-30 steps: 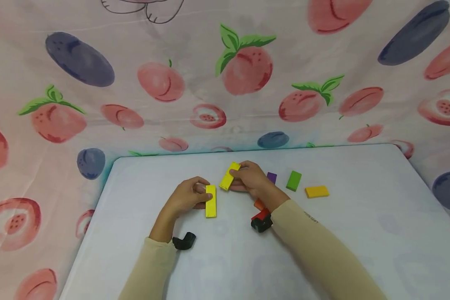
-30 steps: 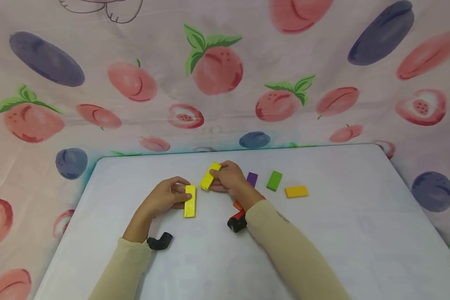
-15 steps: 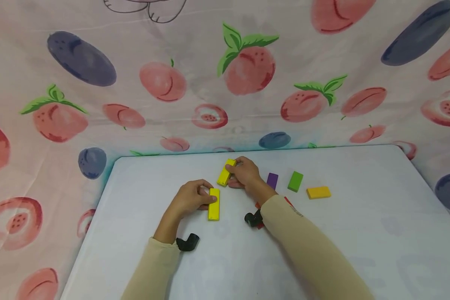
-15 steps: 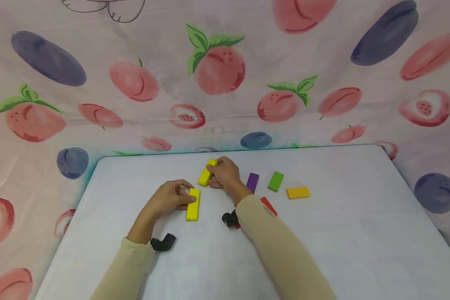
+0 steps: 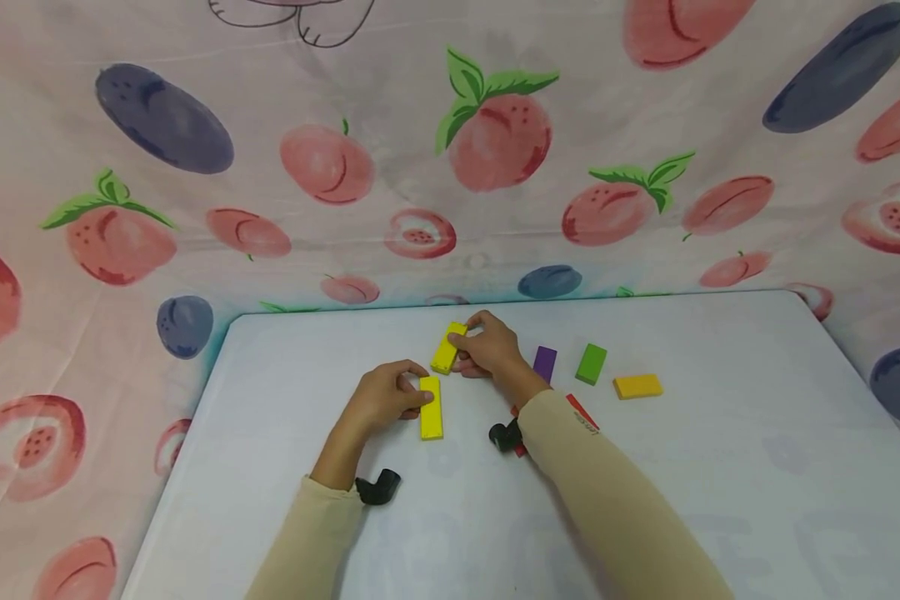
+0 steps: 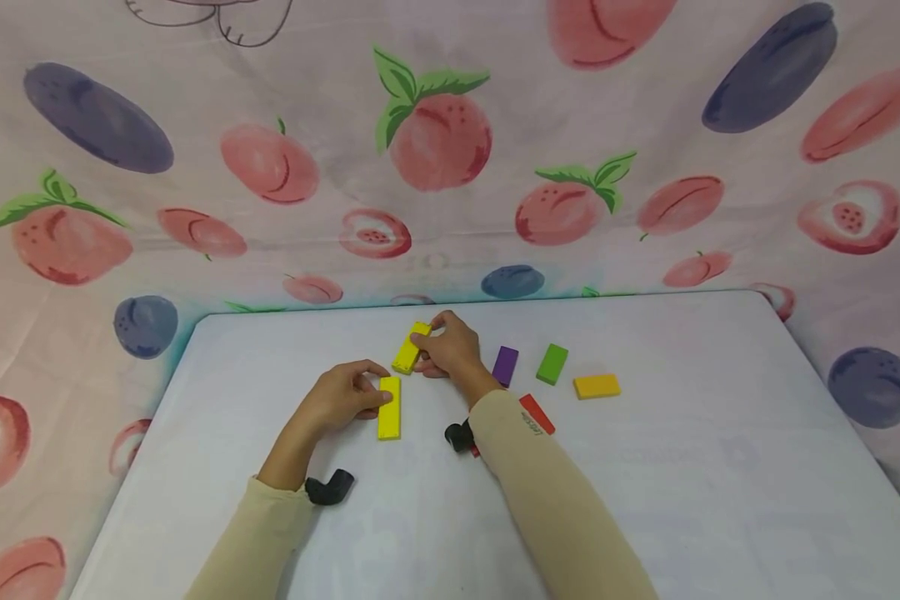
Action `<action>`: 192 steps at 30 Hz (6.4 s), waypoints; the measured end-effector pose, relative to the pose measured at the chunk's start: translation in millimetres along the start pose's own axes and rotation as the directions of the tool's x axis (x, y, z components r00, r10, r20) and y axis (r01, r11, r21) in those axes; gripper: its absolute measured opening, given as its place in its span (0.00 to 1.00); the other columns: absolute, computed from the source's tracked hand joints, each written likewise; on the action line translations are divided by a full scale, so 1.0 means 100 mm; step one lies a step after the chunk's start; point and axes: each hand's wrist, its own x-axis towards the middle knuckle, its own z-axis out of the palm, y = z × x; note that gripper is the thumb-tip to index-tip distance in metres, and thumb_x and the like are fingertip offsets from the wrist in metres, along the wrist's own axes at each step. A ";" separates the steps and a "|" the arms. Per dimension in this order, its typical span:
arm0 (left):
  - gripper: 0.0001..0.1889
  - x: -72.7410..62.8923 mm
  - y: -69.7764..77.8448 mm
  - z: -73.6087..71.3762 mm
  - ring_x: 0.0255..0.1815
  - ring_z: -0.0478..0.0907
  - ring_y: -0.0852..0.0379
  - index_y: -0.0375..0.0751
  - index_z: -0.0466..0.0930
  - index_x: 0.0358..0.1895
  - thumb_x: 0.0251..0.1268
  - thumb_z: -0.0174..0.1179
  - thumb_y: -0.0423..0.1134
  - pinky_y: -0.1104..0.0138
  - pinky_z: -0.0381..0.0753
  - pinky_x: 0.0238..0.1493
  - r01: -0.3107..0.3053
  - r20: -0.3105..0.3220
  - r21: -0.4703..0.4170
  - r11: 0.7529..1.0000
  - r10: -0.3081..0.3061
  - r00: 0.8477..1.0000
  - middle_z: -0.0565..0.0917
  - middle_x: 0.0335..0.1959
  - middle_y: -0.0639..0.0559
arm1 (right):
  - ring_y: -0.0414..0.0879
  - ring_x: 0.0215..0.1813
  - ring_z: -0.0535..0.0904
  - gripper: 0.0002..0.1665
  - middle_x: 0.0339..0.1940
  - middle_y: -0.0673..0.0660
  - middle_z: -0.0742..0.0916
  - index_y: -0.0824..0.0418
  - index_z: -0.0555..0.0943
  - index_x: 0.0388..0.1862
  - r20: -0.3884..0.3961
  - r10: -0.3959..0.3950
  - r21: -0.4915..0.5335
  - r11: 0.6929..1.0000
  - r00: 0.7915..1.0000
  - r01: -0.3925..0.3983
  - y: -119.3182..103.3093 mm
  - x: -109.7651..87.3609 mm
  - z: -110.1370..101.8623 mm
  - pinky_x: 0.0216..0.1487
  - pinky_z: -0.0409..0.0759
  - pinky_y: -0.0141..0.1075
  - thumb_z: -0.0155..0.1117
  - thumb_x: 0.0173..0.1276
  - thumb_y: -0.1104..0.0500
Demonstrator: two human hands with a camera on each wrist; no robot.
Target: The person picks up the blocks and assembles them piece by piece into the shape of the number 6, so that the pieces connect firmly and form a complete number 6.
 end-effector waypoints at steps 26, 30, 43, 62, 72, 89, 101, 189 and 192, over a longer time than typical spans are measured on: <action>0.33 -0.06 0.00 -0.09 0.25 0.85 0.51 0.58 0.73 0.72 0.64 0.72 0.38 0.64 0.87 0.29 0.102 0.142 -0.074 0.992 -0.091 0.986 0.85 0.32 0.44 | 0.49 0.33 0.91 0.38 0.40 0.60 0.90 0.46 0.70 0.68 0.120 0.041 0.031 0.999 0.992 -0.045 0.00 0.03 -0.10 0.36 0.88 0.35 0.78 0.62 0.55; 0.34 -0.04 -0.04 -0.10 0.25 0.85 0.51 0.57 0.71 0.73 0.64 0.71 0.39 0.65 0.87 0.30 0.095 0.147 -0.096 0.991 -0.081 0.986 0.85 0.32 0.44 | 0.49 0.32 0.91 0.38 0.41 0.60 0.90 0.45 0.70 0.69 0.096 0.048 0.022 0.998 0.994 -0.051 -0.01 0.02 -0.09 0.35 0.87 0.35 0.78 0.63 0.54; 0.32 -0.02 -0.06 -0.10 0.25 0.86 0.52 0.51 0.72 0.70 0.63 0.72 0.40 0.66 0.86 0.29 0.072 0.148 -0.109 0.991 -0.055 0.987 0.84 0.31 0.44 | 0.48 0.30 0.91 0.39 0.41 0.60 0.90 0.45 0.68 0.71 0.067 0.009 -0.017 1.000 0.998 -0.008 0.00 0.01 -0.06 0.33 0.87 0.34 0.76 0.64 0.50; 0.33 -0.05 -0.02 -0.06 0.23 0.85 0.53 0.52 0.73 0.70 0.62 0.74 0.43 0.66 0.86 0.28 0.057 0.108 -0.036 0.998 -0.053 0.993 0.83 0.29 0.45 | 0.48 0.29 0.90 0.41 0.38 0.59 0.90 0.42 0.69 0.74 0.083 -0.011 -0.020 1.000 0.996 0.012 0.02 0.02 -0.06 0.33 0.87 0.34 0.76 0.65 0.52; 0.33 -0.05 -0.01 -0.05 0.21 0.84 0.53 0.52 0.72 0.70 0.61 0.74 0.44 0.66 0.85 0.28 0.043 0.088 -0.007 0.999 -0.042 0.995 0.82 0.27 0.45 | 0.48 0.30 0.91 0.42 0.39 0.59 0.91 0.42 0.69 0.75 0.101 -0.004 -0.010 1.000 0.995 0.005 0.01 0.02 -0.07 0.33 0.87 0.34 0.77 0.65 0.53; 0.33 -0.04 -0.03 -0.05 0.22 0.85 0.52 0.52 0.72 0.70 0.62 0.73 0.44 0.65 0.85 0.28 0.034 0.102 0.001 0.999 -0.034 0.994 0.83 0.29 0.45 | 0.48 0.32 0.91 0.43 0.44 0.60 0.88 0.40 0.69 0.76 0.094 0.019 0.004 1.000 0.995 -0.020 0.01 0.01 -0.06 0.35 0.87 0.34 0.77 0.64 0.52; 0.33 -0.05 -0.01 -0.04 0.22 0.85 0.51 0.53 0.72 0.70 0.61 0.74 0.45 0.65 0.85 0.28 0.039 0.089 0.022 0.999 -0.041 0.995 0.83 0.27 0.45 | 0.47 0.31 0.91 0.44 0.44 0.60 0.87 0.39 0.69 0.76 0.092 0.016 -0.007 1.000 0.996 -0.015 0.01 0.03 -0.06 0.34 0.87 0.34 0.77 0.64 0.53; 0.40 -0.21 0.04 -0.08 0.82 0.32 0.23 0.77 0.56 0.78 0.65 0.63 0.64 0.14 0.39 0.59 -0.101 0.124 0.541 0.835 0.040 0.991 0.43 0.86 0.40 | 0.43 0.44 0.75 0.21 0.39 0.46 0.85 0.48 0.89 0.55 0.430 -0.376 -0.643 0.510 0.821 0.571 0.44 -0.67 -1.20 0.39 0.78 0.33 0.77 0.63 0.48; 0.39 -0.21 0.05 -0.06 0.82 0.32 0.23 0.76 0.57 0.78 0.66 0.63 0.64 0.14 0.40 0.58 -0.108 0.123 0.547 0.830 0.048 0.991 0.44 0.85 0.39 | 0.43 0.43 0.75 0.20 0.38 0.46 0.84 0.48 0.90 0.54 0.434 -0.375 -0.648 0.502 0.819 0.573 0.45 -0.65 -1.20 0.37 0.77 0.32 0.78 0.62 0.49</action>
